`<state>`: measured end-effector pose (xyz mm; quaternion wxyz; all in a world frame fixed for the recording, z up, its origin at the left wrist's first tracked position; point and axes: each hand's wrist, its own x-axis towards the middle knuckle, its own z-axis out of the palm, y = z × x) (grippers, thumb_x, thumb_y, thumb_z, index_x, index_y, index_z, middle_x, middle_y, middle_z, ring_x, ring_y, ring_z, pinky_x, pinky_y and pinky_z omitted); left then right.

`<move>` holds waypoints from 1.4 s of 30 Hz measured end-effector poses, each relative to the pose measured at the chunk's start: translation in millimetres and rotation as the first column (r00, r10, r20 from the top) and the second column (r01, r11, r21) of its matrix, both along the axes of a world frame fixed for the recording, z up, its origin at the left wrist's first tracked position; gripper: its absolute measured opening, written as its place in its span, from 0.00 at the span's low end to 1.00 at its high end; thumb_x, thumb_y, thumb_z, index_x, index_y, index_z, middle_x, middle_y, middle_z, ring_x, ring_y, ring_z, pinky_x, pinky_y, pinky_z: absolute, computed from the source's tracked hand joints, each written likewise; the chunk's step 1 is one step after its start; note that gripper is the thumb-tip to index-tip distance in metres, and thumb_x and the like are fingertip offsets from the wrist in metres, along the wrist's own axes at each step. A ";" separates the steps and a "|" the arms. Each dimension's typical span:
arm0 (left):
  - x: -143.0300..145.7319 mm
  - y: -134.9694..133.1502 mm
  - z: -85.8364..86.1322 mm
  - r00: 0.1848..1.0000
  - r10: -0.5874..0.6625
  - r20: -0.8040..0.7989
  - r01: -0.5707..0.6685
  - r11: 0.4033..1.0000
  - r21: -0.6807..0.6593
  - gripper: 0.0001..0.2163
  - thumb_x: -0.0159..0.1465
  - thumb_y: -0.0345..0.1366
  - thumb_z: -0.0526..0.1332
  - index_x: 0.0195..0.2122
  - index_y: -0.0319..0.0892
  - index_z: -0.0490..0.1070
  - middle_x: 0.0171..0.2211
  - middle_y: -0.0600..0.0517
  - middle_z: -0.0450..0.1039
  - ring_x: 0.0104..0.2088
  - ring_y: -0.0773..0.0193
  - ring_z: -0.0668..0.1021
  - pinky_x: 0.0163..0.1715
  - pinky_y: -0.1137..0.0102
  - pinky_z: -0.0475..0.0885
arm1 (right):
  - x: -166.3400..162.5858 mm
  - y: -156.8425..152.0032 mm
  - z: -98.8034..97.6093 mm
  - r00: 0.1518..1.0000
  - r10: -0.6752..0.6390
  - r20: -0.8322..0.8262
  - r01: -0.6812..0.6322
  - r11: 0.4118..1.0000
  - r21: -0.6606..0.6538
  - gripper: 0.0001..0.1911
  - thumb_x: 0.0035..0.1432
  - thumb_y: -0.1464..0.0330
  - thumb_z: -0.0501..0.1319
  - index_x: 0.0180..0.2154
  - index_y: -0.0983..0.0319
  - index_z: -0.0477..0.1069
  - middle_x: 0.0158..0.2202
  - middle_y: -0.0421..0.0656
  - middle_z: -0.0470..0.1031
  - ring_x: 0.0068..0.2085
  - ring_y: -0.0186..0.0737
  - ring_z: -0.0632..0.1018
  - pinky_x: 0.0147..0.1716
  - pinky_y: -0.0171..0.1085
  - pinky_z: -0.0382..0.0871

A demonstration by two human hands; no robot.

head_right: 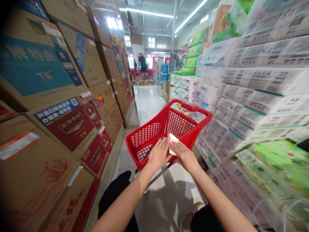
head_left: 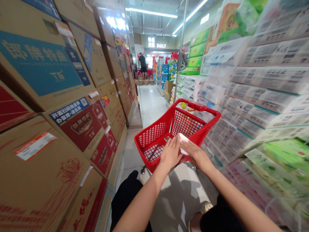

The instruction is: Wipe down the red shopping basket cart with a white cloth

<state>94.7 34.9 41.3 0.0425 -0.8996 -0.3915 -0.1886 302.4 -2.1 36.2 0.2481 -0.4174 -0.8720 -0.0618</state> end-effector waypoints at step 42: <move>6.9 -9.3 -11.2 0.999 -0.038 -0.035 0.039 0.999 0.025 0.40 0.69 0.48 0.54 0.76 0.34 0.40 0.76 0.42 0.45 0.74 0.52 0.54 0.73 0.54 0.47 | 49.1 19.2 12.6 0.990 -0.097 -0.105 0.086 0.991 -0.104 0.41 0.59 0.81 0.52 0.71 0.51 0.59 0.69 0.41 0.66 0.69 0.43 0.66 0.69 0.51 0.62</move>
